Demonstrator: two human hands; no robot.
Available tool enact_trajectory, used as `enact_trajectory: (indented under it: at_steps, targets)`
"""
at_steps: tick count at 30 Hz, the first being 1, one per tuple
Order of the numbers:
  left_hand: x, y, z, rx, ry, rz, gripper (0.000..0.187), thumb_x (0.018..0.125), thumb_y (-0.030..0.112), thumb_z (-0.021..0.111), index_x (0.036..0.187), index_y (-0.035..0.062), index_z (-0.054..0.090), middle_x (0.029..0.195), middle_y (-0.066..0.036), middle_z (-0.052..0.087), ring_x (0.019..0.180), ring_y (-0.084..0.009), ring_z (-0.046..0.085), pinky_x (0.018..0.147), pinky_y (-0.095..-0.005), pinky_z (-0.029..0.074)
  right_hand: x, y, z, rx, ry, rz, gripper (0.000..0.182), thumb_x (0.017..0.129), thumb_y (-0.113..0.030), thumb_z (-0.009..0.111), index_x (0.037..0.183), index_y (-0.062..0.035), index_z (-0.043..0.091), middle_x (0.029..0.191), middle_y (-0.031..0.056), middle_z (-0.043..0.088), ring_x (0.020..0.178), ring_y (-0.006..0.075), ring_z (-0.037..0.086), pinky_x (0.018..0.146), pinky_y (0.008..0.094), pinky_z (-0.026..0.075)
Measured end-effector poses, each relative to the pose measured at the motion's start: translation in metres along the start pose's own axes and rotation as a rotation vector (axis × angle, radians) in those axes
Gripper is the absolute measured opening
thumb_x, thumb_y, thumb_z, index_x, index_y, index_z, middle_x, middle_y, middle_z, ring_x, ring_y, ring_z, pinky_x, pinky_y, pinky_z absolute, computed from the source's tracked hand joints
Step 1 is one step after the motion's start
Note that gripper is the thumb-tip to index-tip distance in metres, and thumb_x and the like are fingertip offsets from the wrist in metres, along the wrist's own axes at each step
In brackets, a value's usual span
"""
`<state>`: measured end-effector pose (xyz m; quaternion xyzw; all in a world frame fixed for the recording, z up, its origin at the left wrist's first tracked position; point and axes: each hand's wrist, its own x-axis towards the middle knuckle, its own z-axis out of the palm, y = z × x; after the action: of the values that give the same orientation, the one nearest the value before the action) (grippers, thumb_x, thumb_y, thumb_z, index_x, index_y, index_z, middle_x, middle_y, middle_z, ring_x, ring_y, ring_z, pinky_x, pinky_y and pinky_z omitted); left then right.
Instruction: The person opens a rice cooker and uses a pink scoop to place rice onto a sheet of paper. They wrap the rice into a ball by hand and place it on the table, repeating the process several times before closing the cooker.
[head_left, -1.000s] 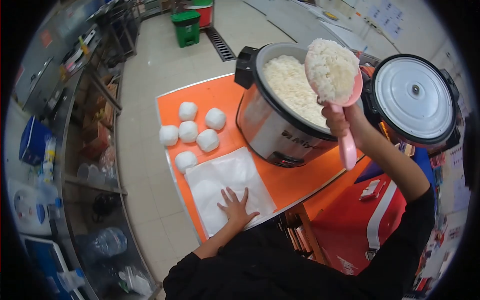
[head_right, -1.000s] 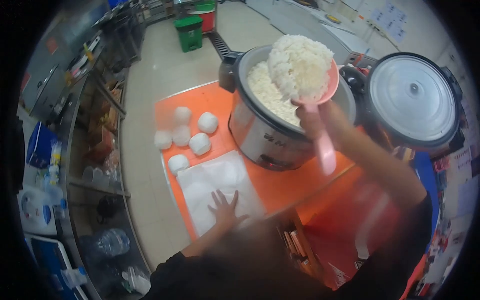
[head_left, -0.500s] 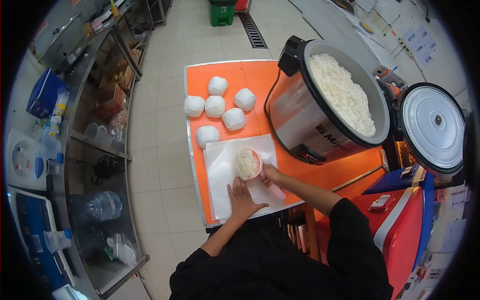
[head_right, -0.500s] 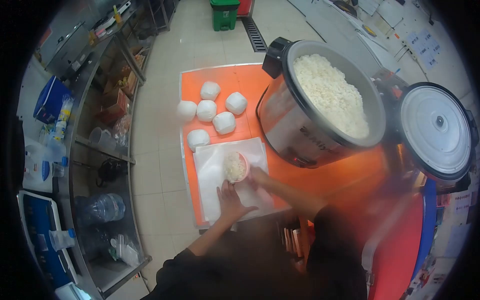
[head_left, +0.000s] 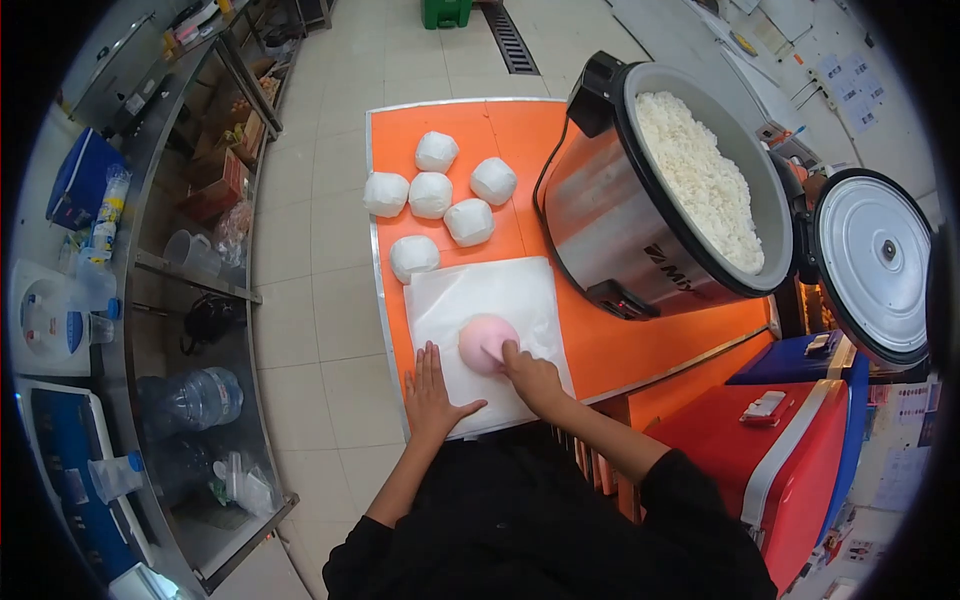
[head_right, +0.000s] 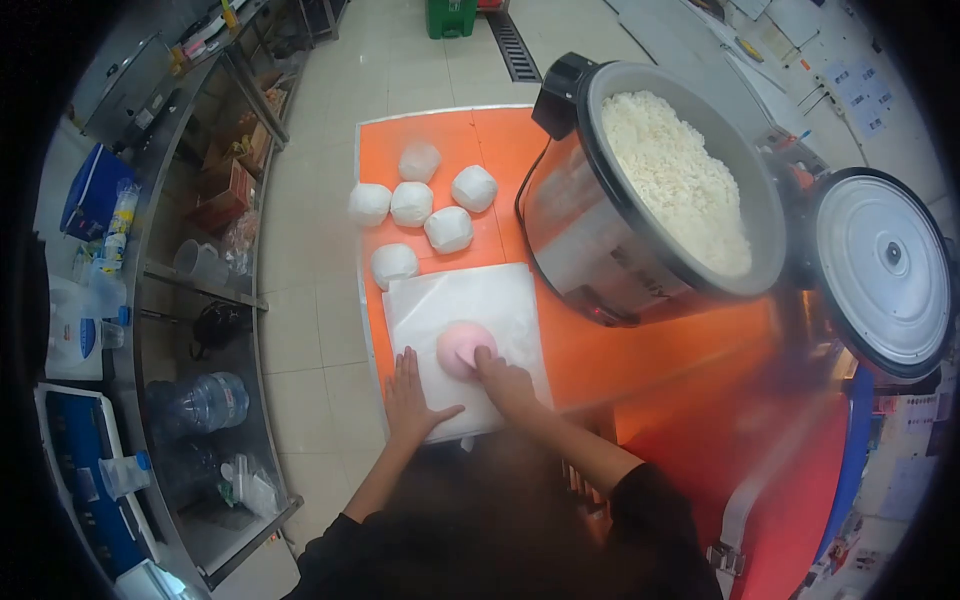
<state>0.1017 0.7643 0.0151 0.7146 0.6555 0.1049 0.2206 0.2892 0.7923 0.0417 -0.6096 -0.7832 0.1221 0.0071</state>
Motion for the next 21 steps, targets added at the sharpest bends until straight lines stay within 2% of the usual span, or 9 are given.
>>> enact_trajectory:
  at_steps: [9,12,13,14,15,16,17,20,21]
  targets:
    - [0.005,-0.007,0.001,0.027,0.012,0.095,0.130,0.046,0.067,0.072,0.141,0.0021,0.009,0.147,-0.013,0.016,0.136,-0.0278,0.015,0.104,-0.0551,0.018,-0.006,0.014,-0.007,0.689,0.083,0.142,0.049,0.079,-0.033,0.064,0.110,-0.0062,0.038,0.077,0.0199,0.061,0.068,0.0393,0.060,0.058,0.0465,0.045]
    - [0.009,-0.009,-0.002,0.001,-0.022,0.100,0.129,0.047,0.066,0.072,0.141,0.0016,0.010,0.147,-0.014,0.016,0.136,-0.0295,0.015,0.103,-0.0568,0.017,-0.011,0.024,-0.080,0.547,0.164,0.044,0.049,0.077,-0.028,0.067,0.113,-0.0058,0.041,0.084,0.0218,0.061,0.074,0.0392,0.060,0.062,0.0450,0.046]
    - [0.009,-0.010,-0.004,0.012,-0.029,0.121,0.129,0.048,0.063,0.074,0.140,0.0011,0.008,0.147,-0.014,0.016,0.136,-0.0293,0.015,0.104,-0.0555,0.017,-0.007,0.033,-0.109,0.353,0.485,-0.103,0.054,0.073,-0.025,0.074,0.109,-0.0045,0.040,0.082,0.0175,0.060,0.067,0.0339,0.062,0.057,0.0378,0.048]
    - [0.009,-0.012,-0.006,0.023,-0.036,0.141,0.130,0.048,0.060,0.076,0.140,0.0006,0.006,0.146,-0.015,0.016,0.136,-0.0291,0.016,0.105,-0.0542,0.017,-0.010,0.035,-0.162,0.156,0.606,-0.005,0.049,0.075,-0.022,0.071,0.110,-0.0041,0.042,0.088,0.0174,0.060,0.072,0.0316,0.062,0.059,0.0366,0.048]
    - [0.008,-0.016,-0.010,0.028,-0.040,0.138,0.130,0.048,0.060,0.076,0.140,0.0006,0.006,0.146,-0.015,0.016,0.136,-0.0291,0.016,0.105,-0.0542,0.017,-0.007,0.040,-0.216,0.381,0.566,0.379,0.040,0.082,-0.021,0.064,0.110,-0.0033,0.044,0.092,0.0186,0.059,0.077,0.0304,0.061,0.062,0.0369,0.049]
    - [0.005,-0.021,-0.015,-0.111,-0.016,0.205,0.119,0.050,0.052,0.078,0.139,0.0040,0.015,0.146,-0.013,0.019,0.135,-0.0291,0.018,0.106,-0.0516,0.019,-0.002,0.030,-0.273,0.461,0.671,0.670,0.052,0.074,-0.019,0.066,0.117,-0.0021,0.043,0.096,0.0216,0.058,0.088,0.0387,0.058,0.073,0.0450,0.047]
    - [0.004,-0.027,-0.019,-0.252,0.007,0.271,0.110,0.052,0.045,0.081,0.139,0.0074,0.025,0.145,-0.012,0.023,0.134,-0.0290,0.019,0.106,-0.0490,0.020,0.002,0.063,-0.295,0.010,0.923,0.259,0.045,0.078,-0.021,0.062,0.115,-0.0036,0.045,0.094,0.0198,0.059,0.088,0.0388,0.057,0.074,0.0441,0.046]
    - [0.010,-0.053,-0.029,-0.317,-0.253,0.441,0.074,0.056,0.031,0.080,0.123,0.0169,0.053,0.140,-0.007,0.034,0.133,-0.0290,0.023,0.106,-0.0438,0.025,0.028,0.147,-0.325,-0.372,0.591,0.189,0.028,0.085,-0.019,0.055,0.111,-0.0085,0.052,0.099,0.0168,0.056,0.089,0.0390,0.054,0.076,0.0419,0.043]
    - [0.010,-0.051,-0.036,-0.343,-0.248,0.428,0.036,0.060,0.023,0.077,0.095,0.0234,0.070,0.130,0.001,0.048,0.129,-0.0284,0.031,0.103,-0.0403,0.030,0.027,0.147,-0.321,-0.373,0.588,0.187,0.028,0.085,-0.019,0.055,0.111,-0.0085,0.052,0.099,0.0168,0.056,0.089,0.0390,0.054,0.076,0.0419,0.043]
